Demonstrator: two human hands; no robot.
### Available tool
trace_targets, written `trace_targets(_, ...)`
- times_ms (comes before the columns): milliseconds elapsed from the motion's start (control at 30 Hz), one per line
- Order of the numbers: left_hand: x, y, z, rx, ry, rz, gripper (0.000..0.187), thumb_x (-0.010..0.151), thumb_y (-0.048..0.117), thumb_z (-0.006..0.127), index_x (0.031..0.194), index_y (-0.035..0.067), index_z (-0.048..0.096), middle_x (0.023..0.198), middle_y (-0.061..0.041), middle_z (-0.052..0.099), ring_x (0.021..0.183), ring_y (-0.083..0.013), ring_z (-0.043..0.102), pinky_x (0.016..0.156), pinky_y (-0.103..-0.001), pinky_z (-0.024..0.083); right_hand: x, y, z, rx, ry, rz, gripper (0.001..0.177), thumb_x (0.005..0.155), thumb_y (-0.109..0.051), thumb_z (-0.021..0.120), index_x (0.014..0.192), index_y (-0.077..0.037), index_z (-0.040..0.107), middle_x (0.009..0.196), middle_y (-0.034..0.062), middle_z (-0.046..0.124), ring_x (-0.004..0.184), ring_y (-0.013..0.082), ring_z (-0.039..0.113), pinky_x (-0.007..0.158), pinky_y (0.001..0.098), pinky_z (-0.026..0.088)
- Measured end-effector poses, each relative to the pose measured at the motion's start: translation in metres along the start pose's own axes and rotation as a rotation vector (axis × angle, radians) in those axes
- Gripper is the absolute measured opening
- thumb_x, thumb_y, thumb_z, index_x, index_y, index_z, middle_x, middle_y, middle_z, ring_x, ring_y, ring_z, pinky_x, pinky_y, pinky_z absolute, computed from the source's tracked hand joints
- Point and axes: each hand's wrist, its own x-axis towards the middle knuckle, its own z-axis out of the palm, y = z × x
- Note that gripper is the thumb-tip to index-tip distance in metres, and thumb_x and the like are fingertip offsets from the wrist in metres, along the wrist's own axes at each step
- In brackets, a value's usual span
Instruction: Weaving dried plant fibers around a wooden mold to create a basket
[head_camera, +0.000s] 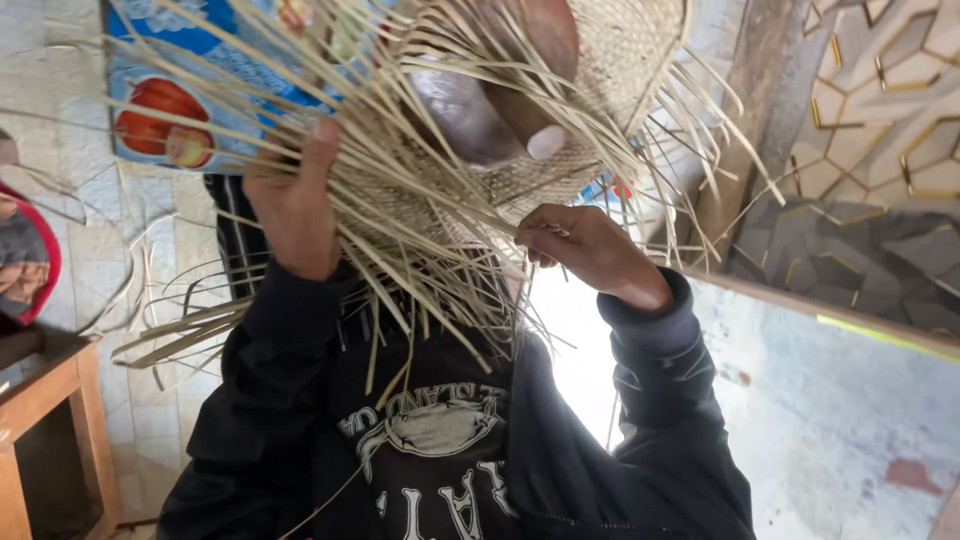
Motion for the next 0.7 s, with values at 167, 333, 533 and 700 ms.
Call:
trace_targets(167, -0.001, -0.008, -0.003, 0.034, 0.008, 0.014, 0.016, 0.101, 0.018, 0.066, 0.094, 0.004, 0.062, 0.073, -0.009, 0.058, 0.064, -0.0136, 0.053, 0.069, -0.039, 0.046, -0.022, 0.028, -0.019, -0.010, 0.025, 0.028, 0.019, 0.094, -0.016, 0.056, 0.096, 0.001, 0.064, 0.074, 0.0140, 0.065, 0.070, 0.0229, 0.064, 0.070, 0.0374, 0.055)
trace_targets(333, -0.003, 0.029, 0.018, 0.060, 0.070, 0.033, 0.016, 0.097, 0.020, 0.066, 0.096, 0.005, 0.061, 0.086, -0.005, 0.058, 0.081, -0.0145, 0.051, 0.077, -0.039, 0.043, -0.029, 0.040, -0.016, 0.039, 0.081, -0.017, 0.014, 0.091, -0.015, 0.058, 0.089, -0.003, 0.063, 0.066, 0.0075, 0.062, 0.059, 0.0151, 0.061, 0.058, 0.0278, 0.053)
trace_targets(533, -0.006, 0.032, 0.020, -0.031, 0.088, -0.124, 0.027, 0.089, 0.031, 0.067, 0.102, 0.009, 0.061, 0.098, -0.005, 0.061, 0.101, -0.0245, 0.062, 0.096, -0.040, 0.058, -0.031, 0.035, -0.007, -0.122, 0.247, 0.017, 0.013, 0.088, -0.019, 0.057, 0.082, -0.010, 0.062, 0.060, -0.0020, 0.052, 0.054, 0.0084, 0.046, 0.051, 0.0245, 0.037)
trace_targets(700, -0.028, 0.057, 0.010, -0.074, 0.002, 0.053, 0.021, 0.100, 0.028, 0.053, 0.100, 0.015, 0.036, 0.089, -0.003, 0.035, 0.080, -0.0178, 0.035, 0.076, -0.039, 0.025, -0.043, 0.014, 0.017, -0.349, 0.373, -0.186, 0.010, 0.088, -0.013, 0.056, 0.081, -0.006, 0.058, 0.064, 0.0046, 0.057, 0.056, 0.0140, 0.048, 0.052, 0.0309, 0.036)
